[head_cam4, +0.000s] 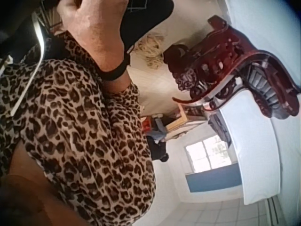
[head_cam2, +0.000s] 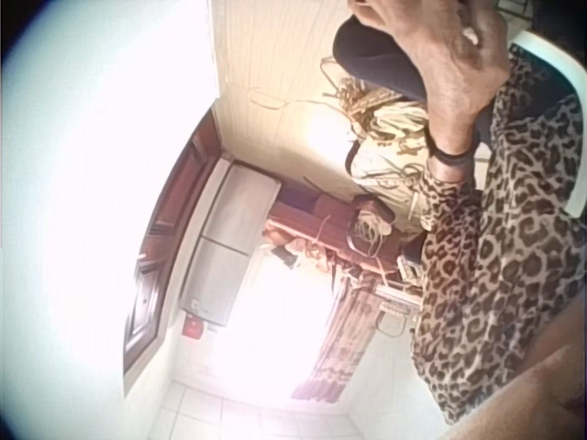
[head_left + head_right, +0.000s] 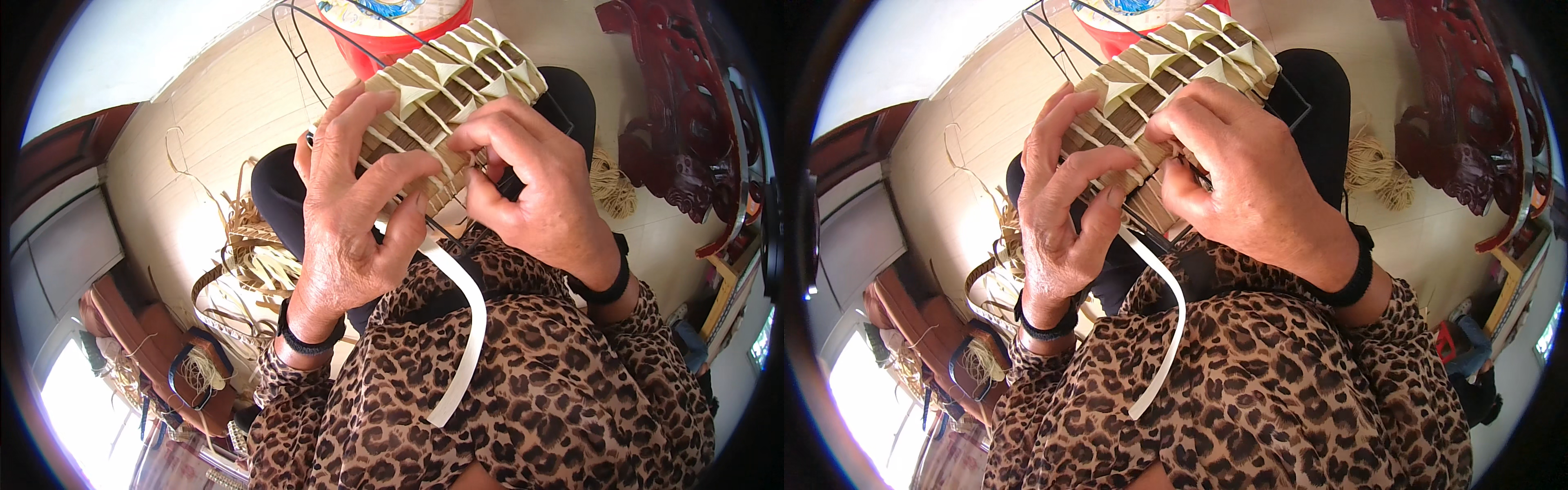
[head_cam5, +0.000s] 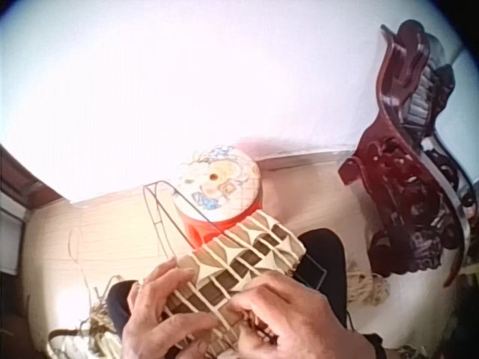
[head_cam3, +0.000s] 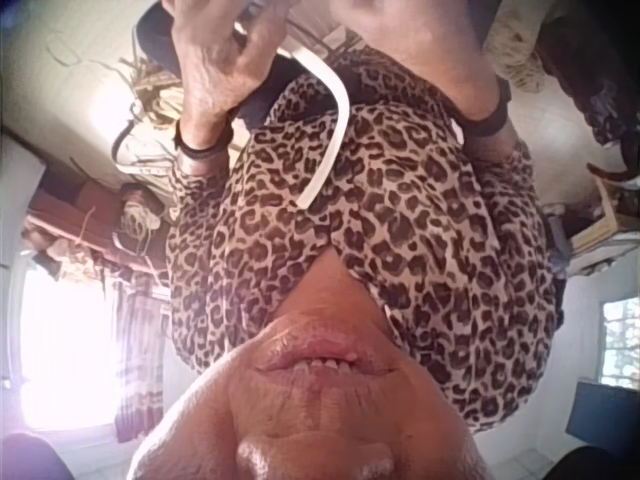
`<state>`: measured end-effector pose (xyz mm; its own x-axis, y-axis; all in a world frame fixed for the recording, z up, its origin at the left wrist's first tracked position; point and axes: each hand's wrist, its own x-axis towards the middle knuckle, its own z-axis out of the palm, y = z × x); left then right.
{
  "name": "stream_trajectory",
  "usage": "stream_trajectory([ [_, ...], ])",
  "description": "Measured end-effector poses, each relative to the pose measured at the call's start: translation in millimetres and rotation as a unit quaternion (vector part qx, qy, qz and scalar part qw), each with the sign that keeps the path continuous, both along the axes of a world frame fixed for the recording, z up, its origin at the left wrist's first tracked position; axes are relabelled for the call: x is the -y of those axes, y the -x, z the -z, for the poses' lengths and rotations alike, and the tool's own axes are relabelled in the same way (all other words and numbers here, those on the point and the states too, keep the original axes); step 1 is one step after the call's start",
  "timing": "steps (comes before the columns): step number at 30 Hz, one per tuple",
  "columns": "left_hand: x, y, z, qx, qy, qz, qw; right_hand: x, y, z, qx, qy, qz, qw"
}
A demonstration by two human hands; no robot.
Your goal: The person weaves thin white strips through a wooden and wire frame by hand, pulling the strips tight to form a basket pattern and tucking the ends into the structure.
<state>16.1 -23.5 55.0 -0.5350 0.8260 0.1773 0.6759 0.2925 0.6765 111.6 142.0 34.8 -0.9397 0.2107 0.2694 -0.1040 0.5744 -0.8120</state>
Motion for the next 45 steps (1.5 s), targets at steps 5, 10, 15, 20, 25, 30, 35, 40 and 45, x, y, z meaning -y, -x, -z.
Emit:
stream_trajectory([
  [5, -1.3, 0.5, -1.9, -0.005, 0.006, -0.001, 1.0, -4.3, 0.7, -8.7, 0.046, 0.031, -0.032, 0.998],
  [10, -1.7, 0.2, -1.7, 0.0, 0.013, 0.002, 1.0, -9.5, 1.1, -6.8, 0.055, 0.047, -0.044, 0.996],
  [15, -3.3, 0.7, -4.9, -0.011, 0.033, 0.007, 0.999, -3.1, 2.6, -10.3, 0.055, 0.048, -0.024, 0.997],
  [20, -3.7, 0.9, -5.1, -0.015, 0.044, 0.006, 0.999, 10.5, 4.8, -12.8, 0.07, 0.016, 0.051, 0.996],
  [25, -3.3, 0.8, -3.9, -0.008, 0.041, 0.0, 0.999, 14.1, 6.2, -12.8, 0.072, -0.001, 0.064, 0.995],
  [30, -3.2, 1.6, -5.5, -0.008, 0.039, 0.006, 0.999, 7.9, 3.8, -9.3, 0.044, 0.015, 0.034, 0.998],
  [35, -3.7, 0.3, -4.8, -0.009, 0.033, -0.001, 0.999, 2.3, 2.6, -9.6, 0.058, 0.028, 0.008, 0.998],
  [40, -4.3, 2.0, -5.0, -0.011, 0.035, 0.001, 0.999, 10.5, 4.3, -7.2, 0.046, 0.028, 0.038, 0.998],
  [45, -3.4, 3.4, -6.5, -0.019, 0.043, 0.004, 0.999, 13.9, 7.0, -4.9, 0.015, 0.005, 0.055, 0.998],
])
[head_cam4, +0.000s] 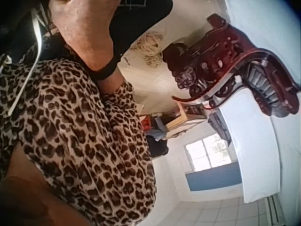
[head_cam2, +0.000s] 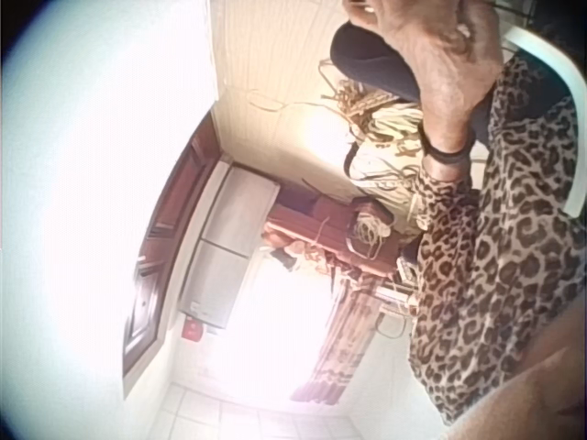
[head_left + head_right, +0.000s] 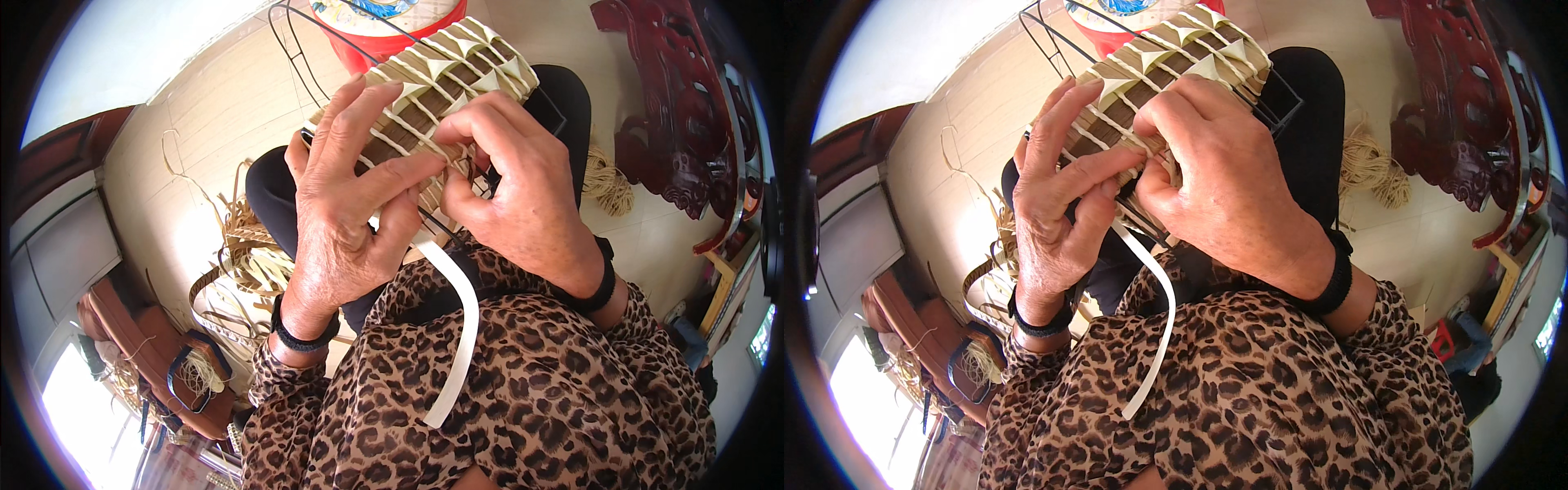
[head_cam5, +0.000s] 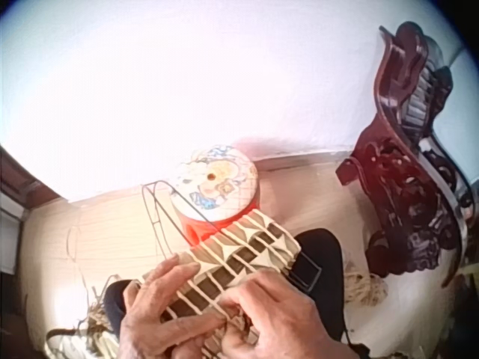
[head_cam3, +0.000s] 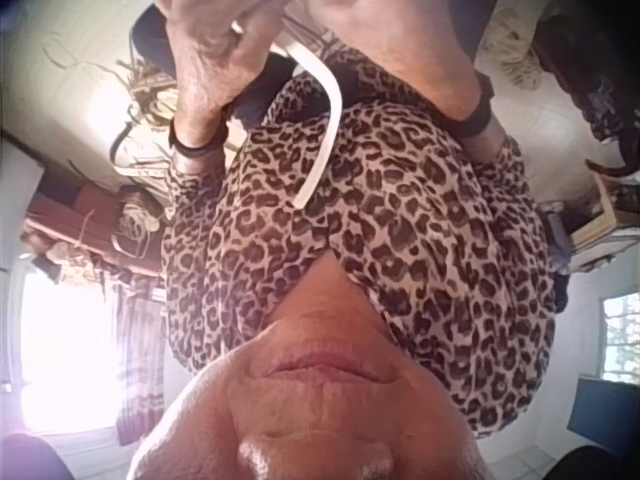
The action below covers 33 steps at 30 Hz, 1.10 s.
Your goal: The person weaves thin white strips through a wooden and wire frame by hand, pulling the strips tight to form a basket pattern and tucking the ends into the structure.
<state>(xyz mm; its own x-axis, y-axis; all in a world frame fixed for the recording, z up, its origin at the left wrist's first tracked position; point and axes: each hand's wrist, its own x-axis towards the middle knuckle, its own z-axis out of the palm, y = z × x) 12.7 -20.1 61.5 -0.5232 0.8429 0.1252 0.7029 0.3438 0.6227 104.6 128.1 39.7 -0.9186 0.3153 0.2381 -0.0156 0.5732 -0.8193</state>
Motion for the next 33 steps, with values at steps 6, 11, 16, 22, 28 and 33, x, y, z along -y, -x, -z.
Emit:
stream_trajectory([
  [6, -2.1, 0.1, 1.2, -0.013, -0.002, 0.005, 1.0, -1.9, -1.1, 1.3, 0.006, 0.002, 0.001, 1.0],
  [11, -3.4, -2.1, 0.7, -0.013, 0.003, -0.008, 1.0, -4.6, -0.3, 1.3, 0.017, 0.009, -0.009, 1.0],
  [16, -0.2, 0.2, 8.8, 0.022, -0.038, -0.014, 0.999, -10.8, -2.1, -1.8, 0.036, 0.005, -0.029, 0.999],
  [22, 12.2, 11.3, 14.9, 0.168, -0.166, -0.041, 0.971, -14.4, -3.7, 2.1, 0.033, 0.06, -0.037, 0.997],
  [28, 11.5, 8.2, 16.2, 0.182, -0.178, -0.048, 0.966, -10.9, -1.0, -0.6, 0.062, 0.065, 0.002, 0.996],
  [33, 7.6, 9.6, 19.0, 0.179, -0.183, -0.041, 0.966, -17.6, -0.9, 0.3, 0.084, 0.053, -0.005, 0.995],
])
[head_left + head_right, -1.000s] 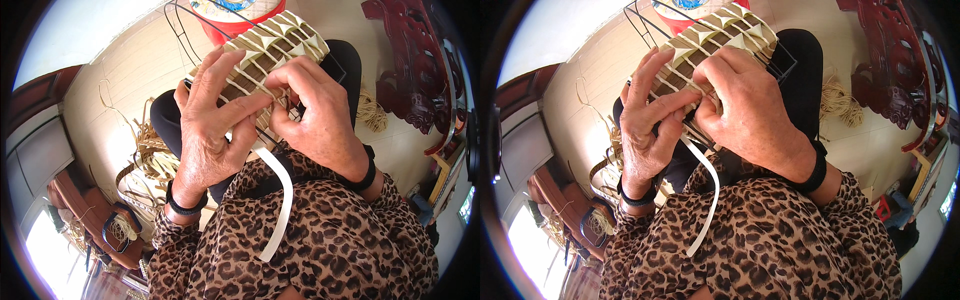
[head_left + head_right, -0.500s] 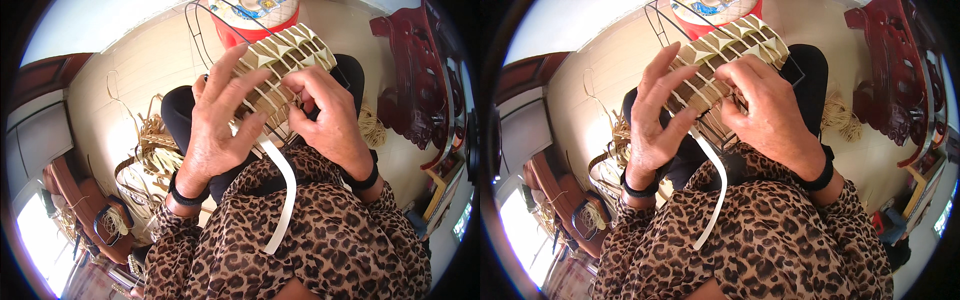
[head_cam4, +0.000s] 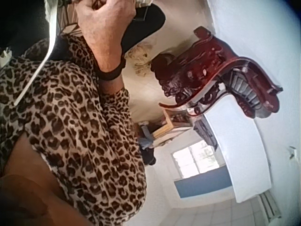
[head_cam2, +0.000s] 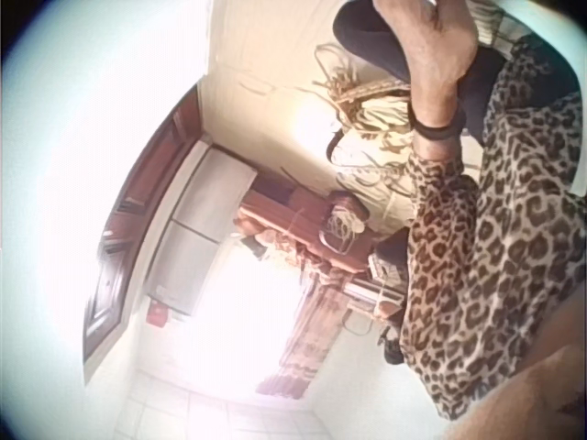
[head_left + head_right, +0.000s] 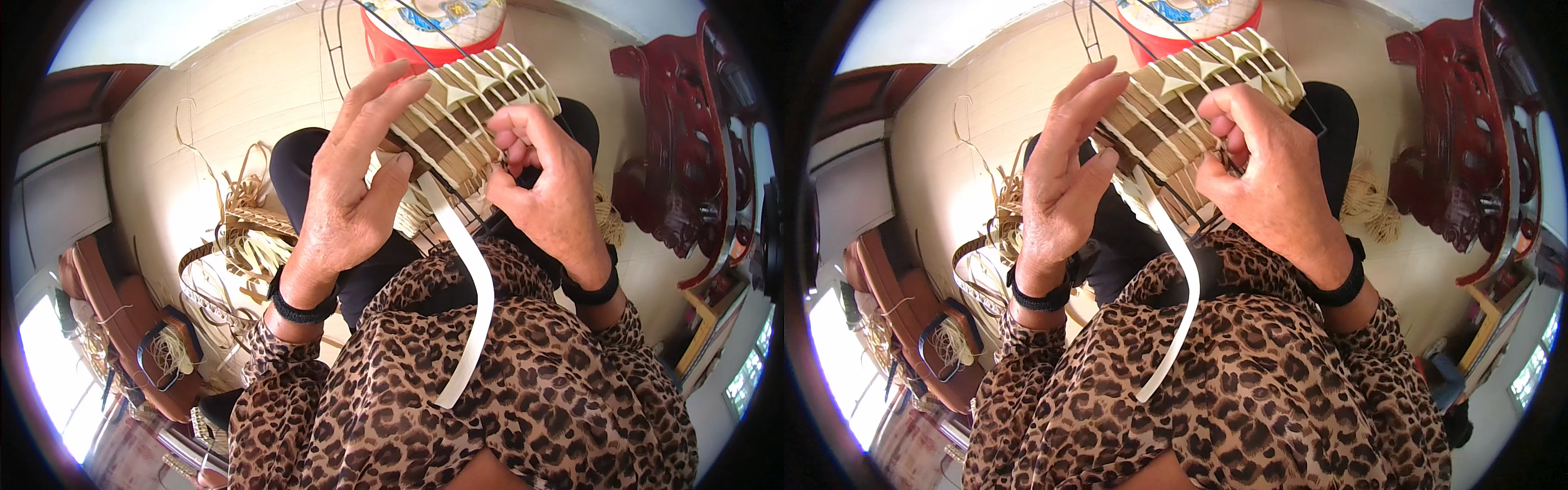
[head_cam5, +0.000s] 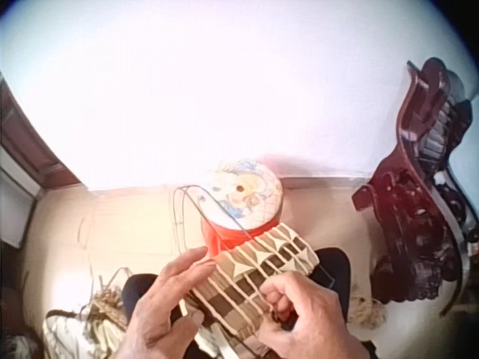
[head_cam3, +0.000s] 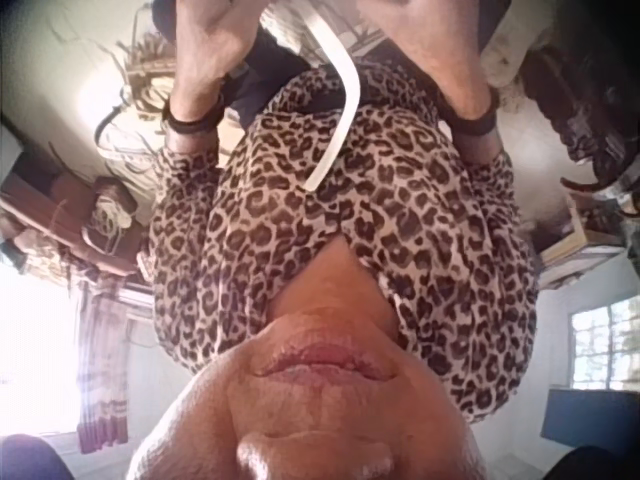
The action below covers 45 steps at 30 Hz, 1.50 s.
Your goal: The person weaves thin white strips through a wooden and wire frame by hand, pulling the strips tight to form a basket pattern and tucking the ends into the structure.
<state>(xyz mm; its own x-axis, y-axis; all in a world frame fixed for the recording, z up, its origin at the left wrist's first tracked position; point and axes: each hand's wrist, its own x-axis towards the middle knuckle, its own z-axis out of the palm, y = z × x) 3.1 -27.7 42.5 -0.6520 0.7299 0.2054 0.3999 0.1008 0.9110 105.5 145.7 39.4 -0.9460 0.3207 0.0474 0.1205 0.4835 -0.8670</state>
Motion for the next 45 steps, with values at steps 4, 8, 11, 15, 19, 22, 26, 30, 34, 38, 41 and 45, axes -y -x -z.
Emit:
stream_trajectory([
  [4, 3.0, 3.6, 0.6, 0.114, -0.034, 0.024, 0.993, -12.8, -2.2, -3.5, 0.013, 0.044, -0.049, 0.998],
  [8, 4.3, 9.5, 2.1, 0.172, -0.086, 0.014, 0.981, -24.8, -2.9, -19.1, -0.113, -0.181, -0.247, 0.945],
  [11, 6.0, 11.6, -2.1, 0.185, -0.091, 0.008, 0.979, -14.4, -12.2, -14.8, -0.149, -0.132, -0.368, 0.908],
  [15, 5.5, 15.8, 2.7, 0.166, -0.065, -0.006, 0.984, -15.1, -10.1, -30.9, -0.111, -0.026, -0.446, 0.888],
  [19, 4.5, 16.3, 5.0, 0.136, -0.075, -0.017, 0.988, -18.7, -6.1, -31.8, -0.05, 0.153, -0.385, 0.909],
  [22, 4.8, 14.3, 4.4, 0.136, -0.048, -0.036, 0.989, -16.2, -16.8, -20.5, 0.051, 0.428, -0.248, 0.868],
  [26, 3.9, 10.6, 2.6, 0.137, -0.051, -0.021, 0.989, -13.3, -15.2, -11.8, 0.015, 0.512, -0.209, 0.833],
  [30, -6.4, 9.5, -5.5, 0.003, -0.049, 0.026, 0.998, -13.5, -13.7, -11.7, 0.053, 0.554, -0.176, 0.812],
  [34, -15.3, 19.4, -17.1, -0.075, -0.104, 0.078, 0.989, -15.9, -9.7, -16.7, 0.094, 0.523, -0.169, 0.83],
  [38, -15.7, 24.2, -19.7, -0.076, -0.09, 0.13, 0.984, -16.9, -8.6, -18.9, 0.099, 0.526, -0.147, 0.832],
  [41, -14.6, 21.9, -24.1, -0.036, 0.008, 0.047, 0.998, -15.1, -4.1, -26.0, 0.093, 0.427, -0.104, 0.893],
  [45, -21.2, 19.6, -30.7, -0.036, 0.078, 0.027, 0.996, -12.9, 7.4, -34.0, 0.061, 0.266, -0.072, 0.959],
])
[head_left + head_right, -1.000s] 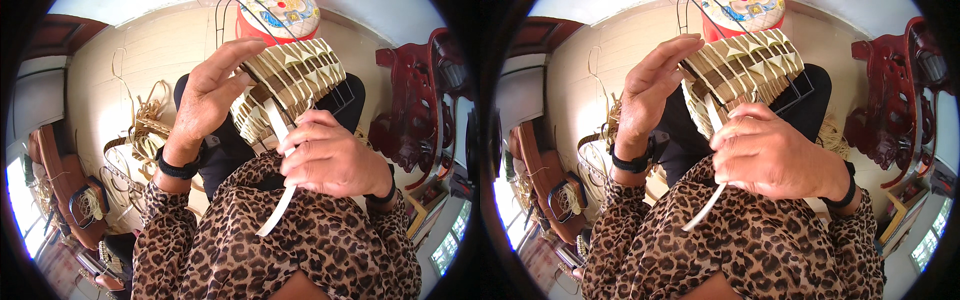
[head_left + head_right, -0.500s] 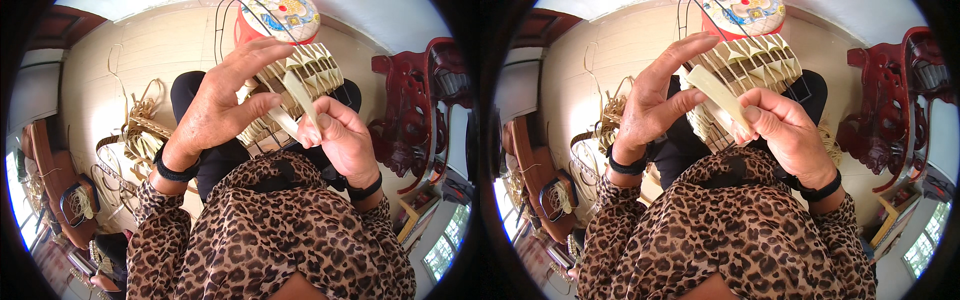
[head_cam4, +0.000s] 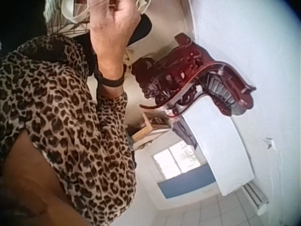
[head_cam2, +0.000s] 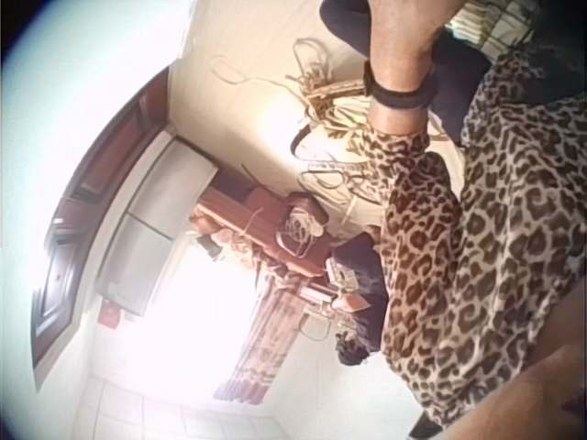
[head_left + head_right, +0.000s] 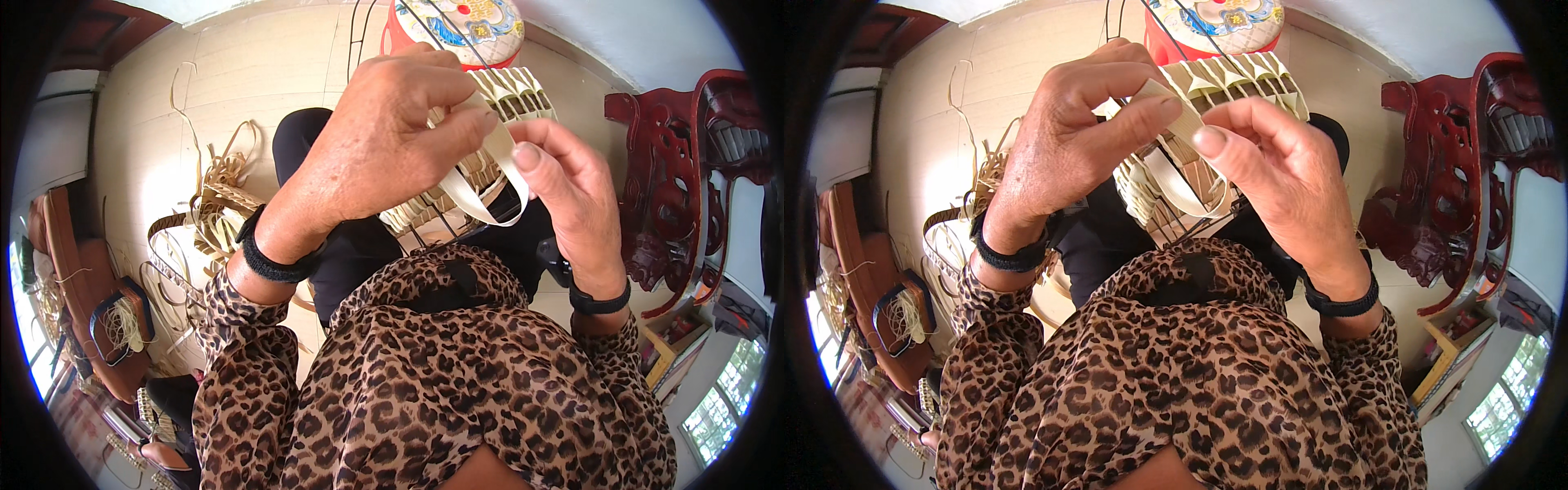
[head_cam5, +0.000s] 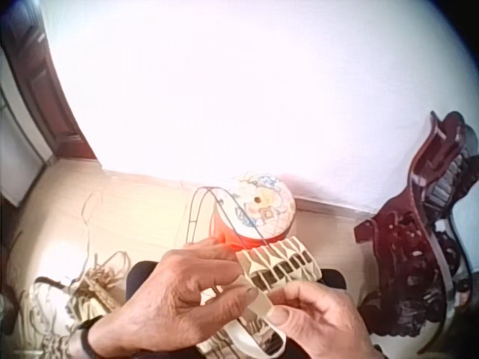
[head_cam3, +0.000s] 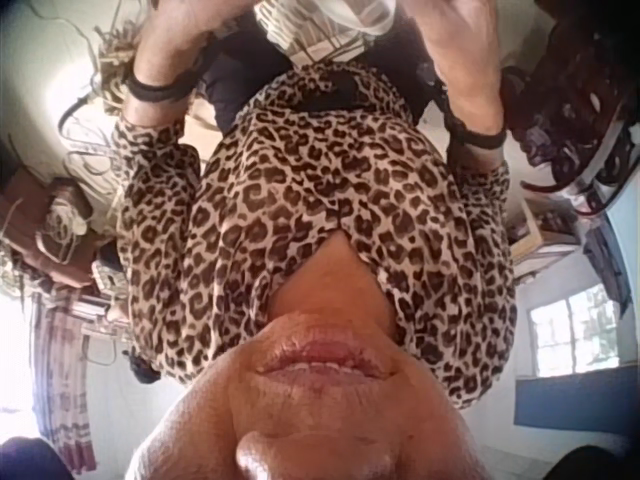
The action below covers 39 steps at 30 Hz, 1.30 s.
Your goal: The person weaves thin white strips through a wooden and wire frame by hand, pulling the strips tight to form a basket pattern and tucking the ends into the structure.
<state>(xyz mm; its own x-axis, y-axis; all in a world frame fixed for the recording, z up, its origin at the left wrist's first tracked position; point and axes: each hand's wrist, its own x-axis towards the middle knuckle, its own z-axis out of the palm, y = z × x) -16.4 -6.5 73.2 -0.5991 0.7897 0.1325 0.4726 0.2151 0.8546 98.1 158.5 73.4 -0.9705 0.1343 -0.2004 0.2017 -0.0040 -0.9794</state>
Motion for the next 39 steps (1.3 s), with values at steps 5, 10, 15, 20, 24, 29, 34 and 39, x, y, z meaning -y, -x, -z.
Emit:
stream_trajectory([
  [5, -5.6, 1.7, -2.3, -0.037, 0.062, 0.025, 0.997, 0.9, 11.3, -4.3, 0.018, -0.125, -0.019, 0.992],
  [10, 1.7, 2.0, 11.2, 0.001, 0.018, -0.058, 0.998, -4.7, 6.2, -2.8, 0.1, -0.067, -0.046, 0.992],
  [15, 11.0, 0.7, 16.9, -0.021, 0.065, -0.087, 0.994, -7.1, 5.0, -7.4, 0.171, -0.042, -0.099, 0.979],
  [20, 10.3, -9.3, 11.3, 0.019, 0.077, -0.084, 0.993, -8.0, 5.6, -16.1, 0.274, 0.122, -0.116, 0.947],
  [24, 8.6, -17.8, 14.1, 0.002, 0.069, -0.096, 0.993, -14.7, 8.3, -19.1, 0.353, 0.189, -0.106, 0.91],
  [29, 6.4, -27.2, 10.7, -0.011, 0.065, -0.122, 0.99, -20.8, 13.1, -22.7, 0.404, 0.256, -0.102, 0.872],
  [34, 6.8, -30.7, 8.9, -0.063, 0.072, -0.111, 0.989, -18.4, 15.1, -27.5, 0.423, 0.284, -0.108, 0.854],
  [39, 6.2, -35.9, 3.0, -0.054, 0.088, -0.102, 0.989, -14.5, 8.0, -32.1, 0.443, 0.273, -0.06, 0.852],
])
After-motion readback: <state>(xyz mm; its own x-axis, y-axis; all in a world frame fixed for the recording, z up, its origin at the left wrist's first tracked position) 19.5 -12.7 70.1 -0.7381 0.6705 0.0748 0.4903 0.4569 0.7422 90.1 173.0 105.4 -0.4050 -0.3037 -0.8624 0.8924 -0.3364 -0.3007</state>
